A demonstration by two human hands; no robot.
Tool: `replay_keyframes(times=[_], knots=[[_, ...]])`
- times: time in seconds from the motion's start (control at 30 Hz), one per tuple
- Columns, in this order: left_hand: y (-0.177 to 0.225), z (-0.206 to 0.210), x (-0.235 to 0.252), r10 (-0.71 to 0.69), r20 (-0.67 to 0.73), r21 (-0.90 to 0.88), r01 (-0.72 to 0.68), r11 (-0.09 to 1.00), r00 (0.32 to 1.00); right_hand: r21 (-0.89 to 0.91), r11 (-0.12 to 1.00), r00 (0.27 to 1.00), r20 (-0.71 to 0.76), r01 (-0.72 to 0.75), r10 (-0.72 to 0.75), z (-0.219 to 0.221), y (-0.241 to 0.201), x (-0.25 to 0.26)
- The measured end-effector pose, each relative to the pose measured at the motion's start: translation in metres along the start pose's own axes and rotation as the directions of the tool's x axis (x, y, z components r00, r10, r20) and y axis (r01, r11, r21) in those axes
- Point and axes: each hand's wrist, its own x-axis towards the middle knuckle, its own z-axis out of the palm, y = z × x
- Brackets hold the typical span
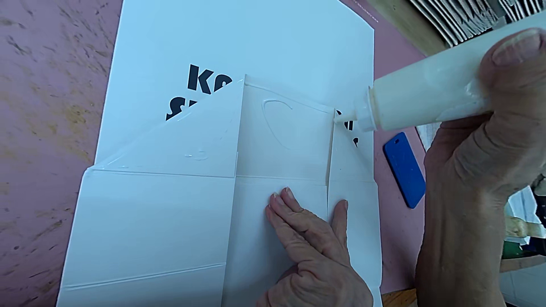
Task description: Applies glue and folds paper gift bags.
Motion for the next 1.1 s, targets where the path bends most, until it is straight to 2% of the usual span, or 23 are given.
replay_keyframes(times=[0.17, 0.27, 0.37, 0.43, 0.57, 0.63, 0.77, 0.9, 1.0, 1.1], knots=[[-0.003, -0.003, -0.001, 0.014, 0.030, -0.024, -0.013, 1.000, 0.999, 0.047, 0.995, 0.996, -0.003, 0.092, -0.092, 0.017, 0.006, 0.014], [-0.002, -0.002, -0.001, -0.002, 0.029, -0.012, 0.002, 1.000, 1.000, 0.073, 0.996, 0.996, 0.066, -0.057, 0.052, 0.016, -0.002, 0.004], [-0.003, -0.003, -0.001, 0.022, 0.034, -0.016, -0.021, 1.000, 0.999, 0.211, 0.963, 0.986, 0.007, -0.166, 0.169, 0.021, -0.002, 0.010], [-0.002, -0.003, 0.000, 0.013, 0.035, -0.009, -0.013, 1.000, 0.999, 0.237, 0.947, 0.972, -0.037, -0.218, 0.233, 0.016, -0.003, 0.013], [-0.002, -0.004, 0.000, 0.031, 0.037, 0.089, -0.034, 0.995, 0.999, 0.135, 0.981, 0.984, -0.091, -0.138, 0.150, 0.007, 0.005, 0.017], [-0.001, -0.001, -0.001, 0.034, -0.007, 0.075, -0.034, 0.997, 0.999, 0.113, 0.987, 0.987, -0.104, -0.112, 0.124, 0.013, 0.008, 0.015], [-0.002, 0.005, -0.004, 0.045, -0.104, 0.091, -0.036, 0.995, 0.994, 0.231, 0.947, 0.969, -0.051, -0.223, 0.240, 0.021, 0.004, 0.009], [-0.013, 0.008, -0.009, 0.083, -0.204, 0.020, -0.081, 0.997, 0.975, 0.344, 0.893, 0.945, -0.050, -0.289, 0.324, -0.001, -0.005, 0.008], [-0.022, 0.009, -0.017, 0.092, -0.228, -0.011, -0.097, 0.995, 0.969, 0.301, 0.920, 0.952, -0.093, -0.252, 0.291, -0.026, -0.007, -0.001], [-0.029, 0.014, -0.024, 0.073, -0.287, -0.068, -0.096, 0.993, 0.955, 0.144, 0.964, 0.965, -0.104, -0.224, 0.240, -0.052, -0.005, -0.026]])
